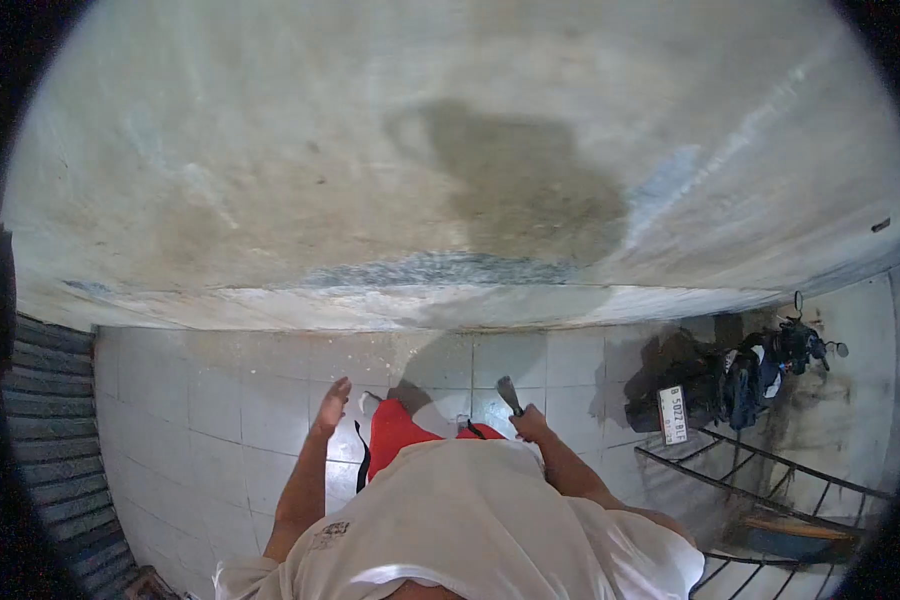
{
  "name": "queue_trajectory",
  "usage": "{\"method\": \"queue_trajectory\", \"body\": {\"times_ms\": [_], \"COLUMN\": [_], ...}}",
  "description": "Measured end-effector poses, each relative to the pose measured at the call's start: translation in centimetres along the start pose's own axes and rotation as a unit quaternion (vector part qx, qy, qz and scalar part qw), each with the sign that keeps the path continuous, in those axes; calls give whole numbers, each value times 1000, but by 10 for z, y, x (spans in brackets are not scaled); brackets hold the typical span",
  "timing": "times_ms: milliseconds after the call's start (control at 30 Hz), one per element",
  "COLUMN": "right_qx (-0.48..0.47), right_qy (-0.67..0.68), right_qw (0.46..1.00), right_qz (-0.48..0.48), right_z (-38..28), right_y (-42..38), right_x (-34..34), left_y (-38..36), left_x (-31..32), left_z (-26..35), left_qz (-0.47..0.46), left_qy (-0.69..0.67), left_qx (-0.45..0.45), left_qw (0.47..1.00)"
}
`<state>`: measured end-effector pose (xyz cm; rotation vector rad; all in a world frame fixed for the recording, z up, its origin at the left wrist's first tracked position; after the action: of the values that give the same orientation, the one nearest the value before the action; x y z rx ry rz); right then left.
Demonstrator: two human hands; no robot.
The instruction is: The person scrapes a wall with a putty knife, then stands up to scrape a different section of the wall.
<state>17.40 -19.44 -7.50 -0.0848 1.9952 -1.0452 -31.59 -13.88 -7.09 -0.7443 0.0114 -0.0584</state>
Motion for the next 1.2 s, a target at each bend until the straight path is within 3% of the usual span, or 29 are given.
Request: {"method": "queue_trajectory", "body": {"times_ms": [33,67,100,133,167,233,300,367,433,500,533,600,633,667,700,733,800,900,967,1033,1167,1200], "right_qx": [27,4,-22,-25,-37,-61,-80,-142,6,-119,-122,124,123,51,-21,-46,-120,-179,-239,-360,-348,-390], "right_qy": [70,72,96,148,166,200,229,183,239,187,189,191,194,167,139,131,191,387,362,359,386,371], "right_qw": [997,997,995,988,984,974,962,952,961,966,966,970,970,976,973,975,965,904,901,858,853,836], "right_qz": [-37,-21,-7,28,50,85,121,199,141,133,128,87,82,133,184,175,134,14,-9,65,42,112], "right_z": [-19,-15,-15,-10,-10,9,54,140,203,258,261,290,303,313,316,295,231,86,20,-34,-114,-129], "right_y": [-8,13,25,31,33,28,39,73,58,45,35,11,22,46,59,55,64,2,-9,-15,-30,-33], "right_x": [-15,-24,-37,-55,-73,-100,-113,-97,-86,-69,-66,-53,-35,-18,-11,-15,-25,-94,-118,-138,-166,-176], "left_y": [1,1,-2,-29,-48,-98,-138,-150,-145,-123,-109,-81,-66,-58,-63,-73,-52,-40,-26,-35,-35,-29], "left_x": [14,34,53,76,96,103,107,123,144,168,180,205,219,225,217,210,228,262,290,321,357,361], "left_z": [2,-22,-73,-123,-170,-243,-278,-283,-277,-256,-244,-211,-190,-166,-122,-54,8,95,127,166,218,223], "left_qz": [-32,-49,-17,-49,-122,-123,-97,-70,-45,-25,-32,-87,-132,-133,-12,109,-3,-36,-88,-103,-131,-137], "left_qy": [88,269,88,53,220,205,185,162,130,64,-4,-230,-346,-366,-229,-82,-122,4,66,76,45,47], "left_qx": [76,167,165,28,156,-45,-168,-217,-228,-216,-205,-178,-172,-165,-117,-66,23,31,86,108,168,169], "left_qw": [993,947,982,997,955,970,963,960,964,974,978,953,913,906,966,989,992,999,990,986,976,975]}}
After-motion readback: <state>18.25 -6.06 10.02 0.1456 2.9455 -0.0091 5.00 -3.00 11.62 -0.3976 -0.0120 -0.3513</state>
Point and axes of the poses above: each hand's wrist, its own y-axis towards the middle knuckle, its own x-axis out of the palm, z = x × y, the point moved 7 cm from there along y, towards the middle knuckle, and after that the axes turned 1 degree about z, right-handed, at the moved point
